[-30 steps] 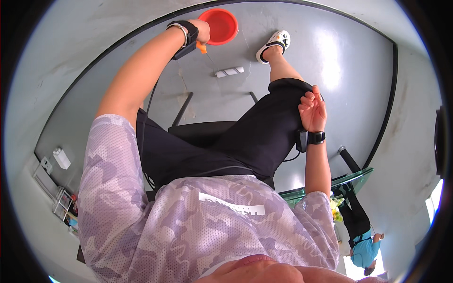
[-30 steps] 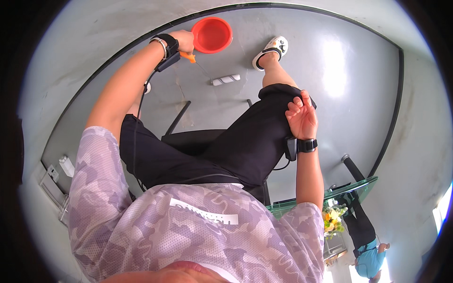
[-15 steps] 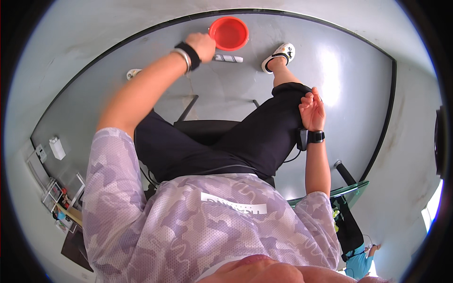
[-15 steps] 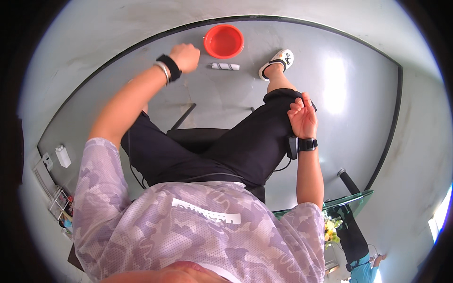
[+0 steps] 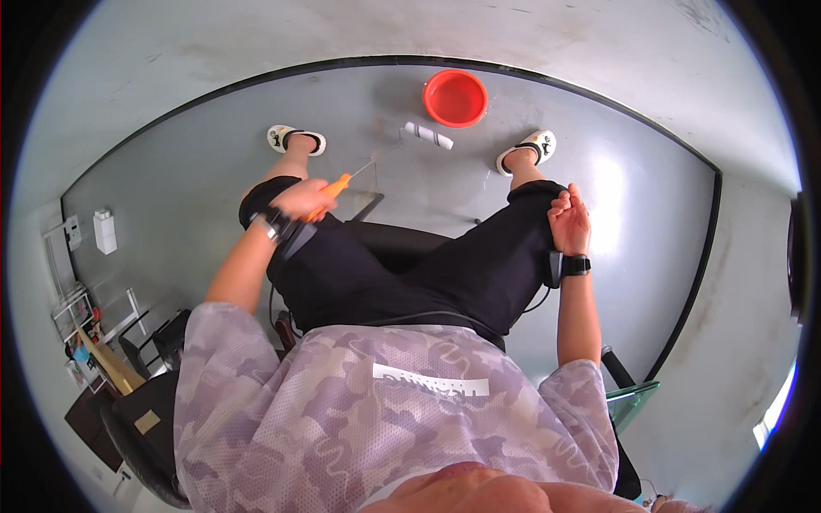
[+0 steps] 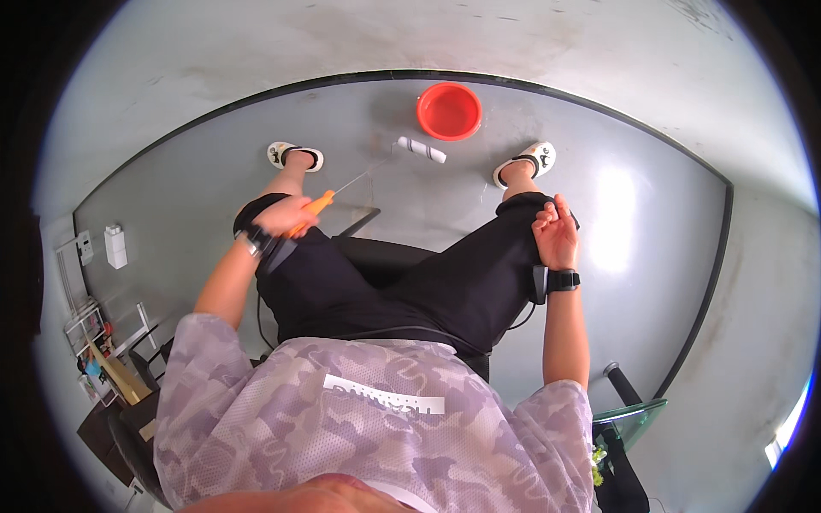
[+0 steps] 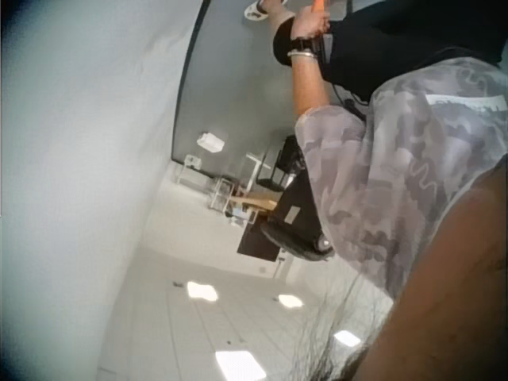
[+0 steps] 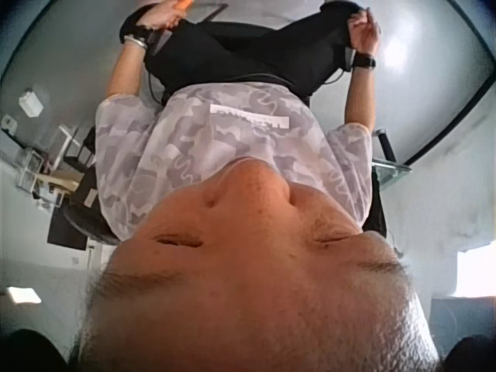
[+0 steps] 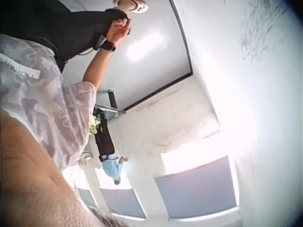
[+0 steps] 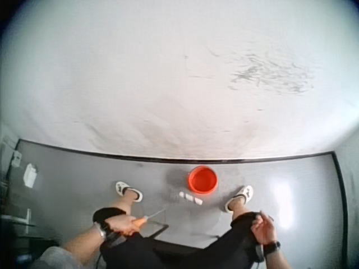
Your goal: The person is using a paint roller and a bucket to apply paint to a white wall while sitting on a chair.
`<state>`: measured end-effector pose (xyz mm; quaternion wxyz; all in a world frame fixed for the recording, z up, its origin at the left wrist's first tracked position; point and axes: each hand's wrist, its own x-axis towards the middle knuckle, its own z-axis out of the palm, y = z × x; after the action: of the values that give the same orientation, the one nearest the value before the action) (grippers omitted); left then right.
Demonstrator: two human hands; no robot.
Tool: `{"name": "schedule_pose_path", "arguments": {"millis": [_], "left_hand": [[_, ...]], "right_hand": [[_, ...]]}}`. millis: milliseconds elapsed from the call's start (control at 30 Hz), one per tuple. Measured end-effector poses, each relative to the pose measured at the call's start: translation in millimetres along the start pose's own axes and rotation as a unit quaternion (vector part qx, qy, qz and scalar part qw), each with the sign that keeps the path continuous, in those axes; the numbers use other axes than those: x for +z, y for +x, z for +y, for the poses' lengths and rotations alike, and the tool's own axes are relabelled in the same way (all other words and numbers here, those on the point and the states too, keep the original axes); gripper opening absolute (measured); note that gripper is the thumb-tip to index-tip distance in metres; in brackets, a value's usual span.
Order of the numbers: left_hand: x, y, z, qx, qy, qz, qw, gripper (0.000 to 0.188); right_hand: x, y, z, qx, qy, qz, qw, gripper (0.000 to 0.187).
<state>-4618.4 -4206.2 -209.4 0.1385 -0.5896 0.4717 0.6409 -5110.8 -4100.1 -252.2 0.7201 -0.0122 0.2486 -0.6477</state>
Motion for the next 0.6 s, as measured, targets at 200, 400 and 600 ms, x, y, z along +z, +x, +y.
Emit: {"name": "schedule_pose_path", "arguments": {"millis": [200,400,600], "left_hand": [[6.7,-134.8,18.0,0.114,-0.174,0.101,0.973,0.012],[22.5,-114.4,100.5,0.184,-0.348,0.009,0.919,0.017],[68.5,-1.1,137.5,0.203,-0.354,-0.094,0.908,0.012]], "right_hand": [[3.7,1.2,-2.5,0.01,-0.005,0.011,1.0,0.03],[-6.4,-4.7,-7.0,-0.005,0.006,0.025,1.0,0.028],[5.4,2.1,-0.9,-0.011,0.026,0.019,0.999,0.025]]}}
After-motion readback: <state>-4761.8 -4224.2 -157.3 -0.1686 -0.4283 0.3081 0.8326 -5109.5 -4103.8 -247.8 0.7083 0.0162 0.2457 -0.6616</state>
